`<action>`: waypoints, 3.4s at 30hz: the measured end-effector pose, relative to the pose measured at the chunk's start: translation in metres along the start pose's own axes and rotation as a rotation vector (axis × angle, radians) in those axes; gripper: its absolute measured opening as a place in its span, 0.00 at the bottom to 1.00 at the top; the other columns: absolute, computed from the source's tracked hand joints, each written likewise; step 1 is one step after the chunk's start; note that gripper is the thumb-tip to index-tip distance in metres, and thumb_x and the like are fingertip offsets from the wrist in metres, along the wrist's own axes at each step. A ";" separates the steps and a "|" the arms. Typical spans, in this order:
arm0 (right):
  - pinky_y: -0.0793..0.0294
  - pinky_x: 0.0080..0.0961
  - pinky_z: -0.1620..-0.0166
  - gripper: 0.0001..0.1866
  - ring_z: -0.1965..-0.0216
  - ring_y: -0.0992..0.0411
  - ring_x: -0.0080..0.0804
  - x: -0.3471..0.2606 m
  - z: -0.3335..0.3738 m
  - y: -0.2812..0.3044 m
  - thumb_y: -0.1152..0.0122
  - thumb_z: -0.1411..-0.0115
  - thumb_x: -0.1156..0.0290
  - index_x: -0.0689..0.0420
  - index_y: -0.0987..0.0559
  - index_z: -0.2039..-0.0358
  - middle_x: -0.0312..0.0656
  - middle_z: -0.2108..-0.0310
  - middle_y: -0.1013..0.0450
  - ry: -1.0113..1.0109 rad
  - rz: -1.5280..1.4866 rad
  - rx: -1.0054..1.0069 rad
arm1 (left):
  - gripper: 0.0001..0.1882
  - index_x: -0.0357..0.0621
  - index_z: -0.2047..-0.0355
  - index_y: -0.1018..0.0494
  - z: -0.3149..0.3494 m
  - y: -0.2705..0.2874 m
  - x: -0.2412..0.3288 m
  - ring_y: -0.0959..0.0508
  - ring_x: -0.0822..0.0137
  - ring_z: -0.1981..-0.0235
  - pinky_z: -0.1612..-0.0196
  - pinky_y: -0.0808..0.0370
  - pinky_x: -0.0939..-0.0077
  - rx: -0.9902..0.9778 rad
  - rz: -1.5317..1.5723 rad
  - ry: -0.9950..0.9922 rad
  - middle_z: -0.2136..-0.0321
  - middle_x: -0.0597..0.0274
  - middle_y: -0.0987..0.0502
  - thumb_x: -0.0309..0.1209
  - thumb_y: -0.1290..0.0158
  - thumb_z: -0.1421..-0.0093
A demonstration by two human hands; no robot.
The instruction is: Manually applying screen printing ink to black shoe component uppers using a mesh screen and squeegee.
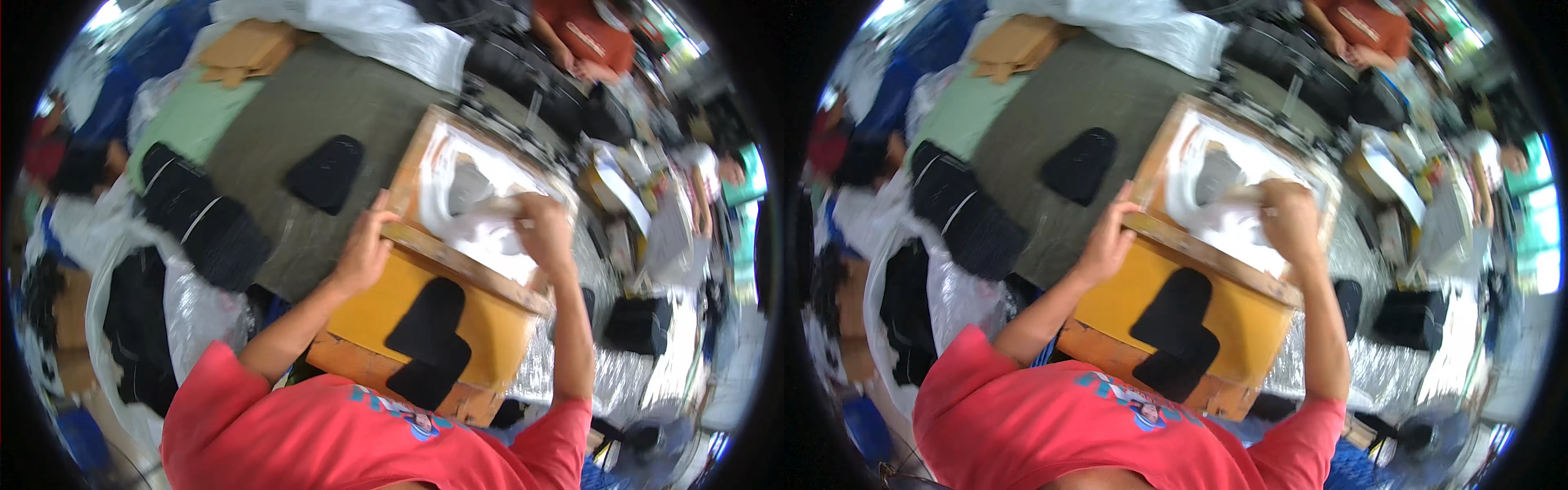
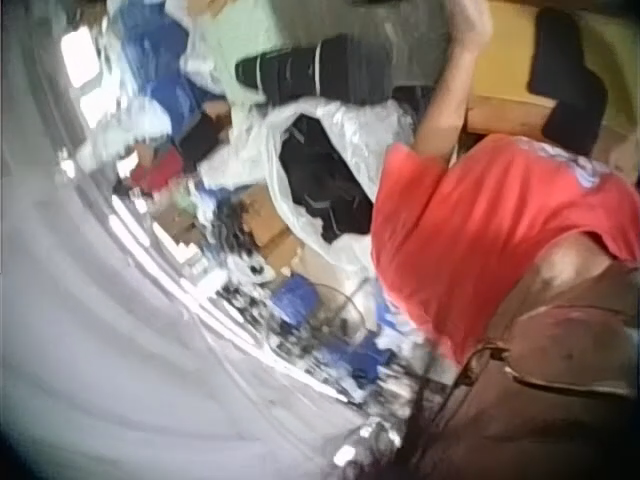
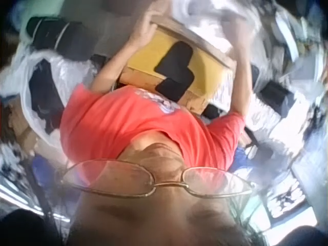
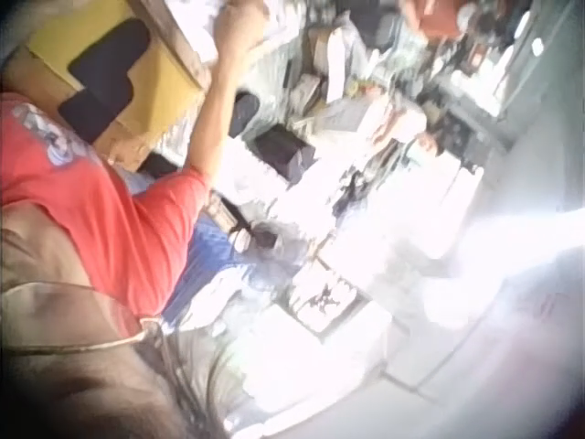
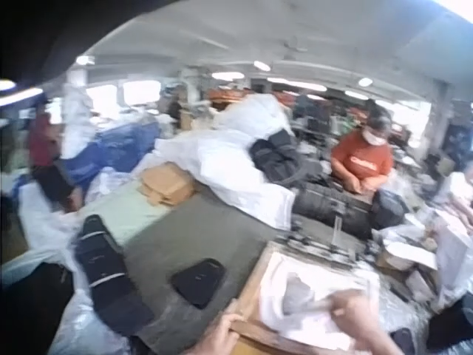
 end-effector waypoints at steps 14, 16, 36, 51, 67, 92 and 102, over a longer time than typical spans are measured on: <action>0.34 0.25 0.44 0.17 0.48 0.31 0.29 0.084 0.034 0.175 0.46 0.35 0.73 0.67 0.26 0.47 0.42 0.52 0.27 -0.201 -0.288 0.325 | 0.21 0.44 0.45 0.37 -0.036 0.033 0.067 0.32 0.61 0.45 0.44 0.33 0.69 0.267 0.308 -0.113 0.37 0.54 0.38 0.17 0.54 0.39; 0.33 0.28 0.47 0.13 0.52 0.29 0.33 0.051 0.082 0.203 0.45 0.38 0.74 0.67 0.25 0.55 0.45 0.57 0.25 -0.323 -0.350 0.316 | 0.21 0.44 0.44 0.37 -0.057 0.056 0.084 0.32 0.61 0.50 0.46 0.33 0.68 0.368 0.240 -0.210 0.43 0.57 0.34 0.18 0.54 0.38; 0.25 0.36 0.59 0.20 0.63 0.22 0.44 0.140 0.079 -0.050 0.32 0.47 0.61 0.56 0.19 0.55 0.48 0.67 0.21 -0.514 -0.018 0.098 | 0.10 0.42 0.61 0.23 -0.104 -0.038 -0.016 0.27 0.54 0.59 0.55 0.31 0.63 0.007 -0.019 -0.020 0.68 0.55 0.26 0.24 0.50 0.42; 0.26 0.34 0.55 0.17 0.61 0.24 0.41 0.170 0.127 -0.037 0.34 0.48 0.72 0.61 0.23 0.58 0.45 0.64 0.22 -0.612 -0.702 0.461 | 0.17 0.42 0.57 0.30 -0.126 -0.111 -0.002 0.28 0.48 0.51 0.55 0.33 0.47 -0.183 -0.556 -0.105 0.56 0.54 0.29 0.23 0.43 0.48; 0.27 0.37 0.50 0.19 0.52 0.25 0.50 0.264 0.327 0.040 0.43 0.44 0.76 0.56 0.24 0.50 0.54 0.58 0.23 -0.995 -0.120 0.422 | 0.25 0.39 0.42 0.37 -0.115 -0.034 -0.011 0.31 0.73 0.52 0.49 0.37 0.83 0.106 0.418 0.056 0.54 0.65 0.31 0.12 0.55 0.39; 0.36 0.42 0.40 0.38 0.42 0.35 0.52 0.227 0.254 0.035 0.27 0.57 0.60 0.58 0.27 0.45 0.52 0.44 0.34 -0.739 0.224 0.094 | 0.13 0.39 0.66 0.24 -0.110 0.100 -0.111 0.25 0.68 0.66 0.60 0.30 0.76 -0.085 -0.291 0.412 0.70 0.62 0.23 0.13 0.53 0.49; 0.35 0.37 0.46 0.23 0.54 0.28 0.45 0.038 0.177 0.027 0.29 0.54 0.70 0.59 0.21 0.55 0.45 0.60 0.24 -0.382 -0.212 0.052 | 0.17 0.45 0.68 0.21 -0.132 0.112 -0.137 0.21 0.60 0.67 0.63 0.27 0.69 -0.099 -0.394 0.419 0.74 0.56 0.21 0.14 0.55 0.53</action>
Point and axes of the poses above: each hand's wrist, its own z-axis away from the middle knuckle, its own y-axis out of the back of the hand, x = y × z, the point moved 9 cm from there along -z, towards the middle knuckle
